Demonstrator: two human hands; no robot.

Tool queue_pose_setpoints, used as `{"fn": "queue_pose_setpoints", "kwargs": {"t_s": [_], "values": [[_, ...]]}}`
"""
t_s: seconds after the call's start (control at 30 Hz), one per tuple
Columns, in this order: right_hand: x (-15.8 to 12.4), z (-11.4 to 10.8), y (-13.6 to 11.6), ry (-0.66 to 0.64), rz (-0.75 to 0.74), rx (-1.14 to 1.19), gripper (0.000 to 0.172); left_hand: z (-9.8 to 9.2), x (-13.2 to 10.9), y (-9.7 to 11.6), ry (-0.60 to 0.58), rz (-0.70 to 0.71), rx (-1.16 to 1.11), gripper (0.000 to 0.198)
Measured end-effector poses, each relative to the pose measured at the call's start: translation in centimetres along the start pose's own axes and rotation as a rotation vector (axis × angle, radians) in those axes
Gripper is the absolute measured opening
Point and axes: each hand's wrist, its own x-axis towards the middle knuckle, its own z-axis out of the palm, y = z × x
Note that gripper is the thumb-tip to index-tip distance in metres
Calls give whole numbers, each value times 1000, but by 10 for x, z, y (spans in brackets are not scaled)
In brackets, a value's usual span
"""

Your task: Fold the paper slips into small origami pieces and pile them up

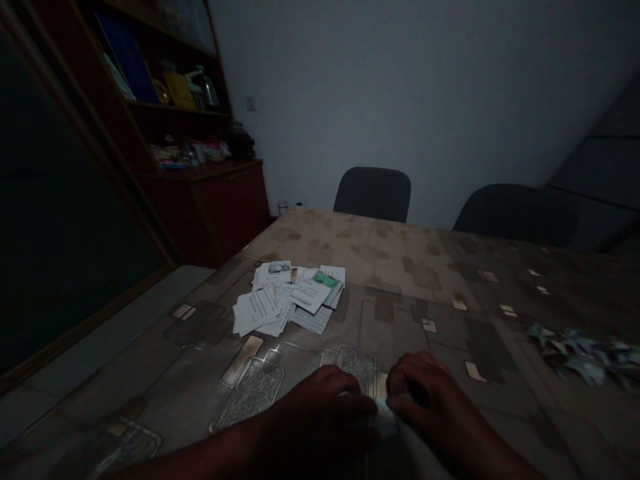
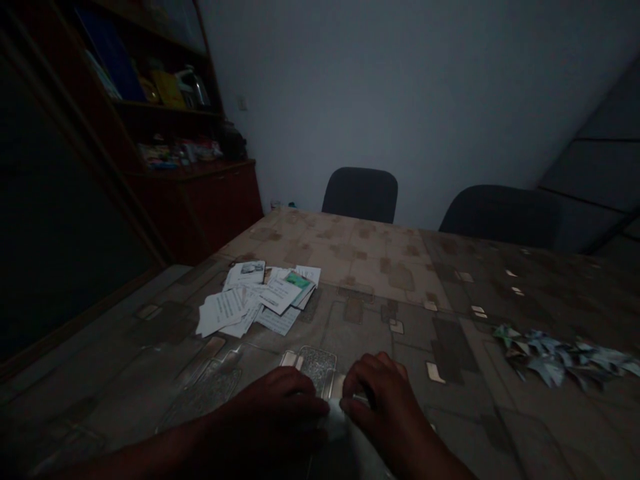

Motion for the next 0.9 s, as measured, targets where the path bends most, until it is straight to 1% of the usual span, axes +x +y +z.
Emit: {"fn": "queue_pose_setpoints", "kwargs": {"t_s": [0.07,0.13,0.2,0.23,0.37,0.43,0.53,0.6,0.63,0.7,0.77,0.83,0.9], "values": [[-4,-3,-2,-25,-93,56,15,0,0,0,1,18,8,22],[-8,-5,-5,-84,-223,30,16,-1,0,0,-6,65,35,17],[-10,-3,-8,-117,-329,-89,13,0,-1,-1,1,128,71,12],[-11,-1,-8,-109,-357,-166,11,1,-2,-2,12,152,85,11],[-11,10,-3,-61,-418,-396,12,9,-4,-9,45,145,73,14],[-13,13,2,-12,-495,-440,14,12,-4,-14,58,149,46,18],[-17,15,6,159,-634,-437,23,12,-4,-22,43,205,18,19],[-21,17,6,259,-691,-419,30,9,-3,-24,35,204,5,19],[-22,18,7,291,-704,-415,30,8,-3,-23,38,184,-1,20],[-26,22,9,311,-715,-418,27,6,-2,-20,29,132,-10,23],[-29,28,13,341,-694,-404,23,6,-2,-17,18,108,-8,26],[-31,34,18,351,-598,-346,20,7,-2,-15,39,106,-3,27],[-33,36,22,298,-454,-273,16,6,-2,-16,64,106,6,27]]}}
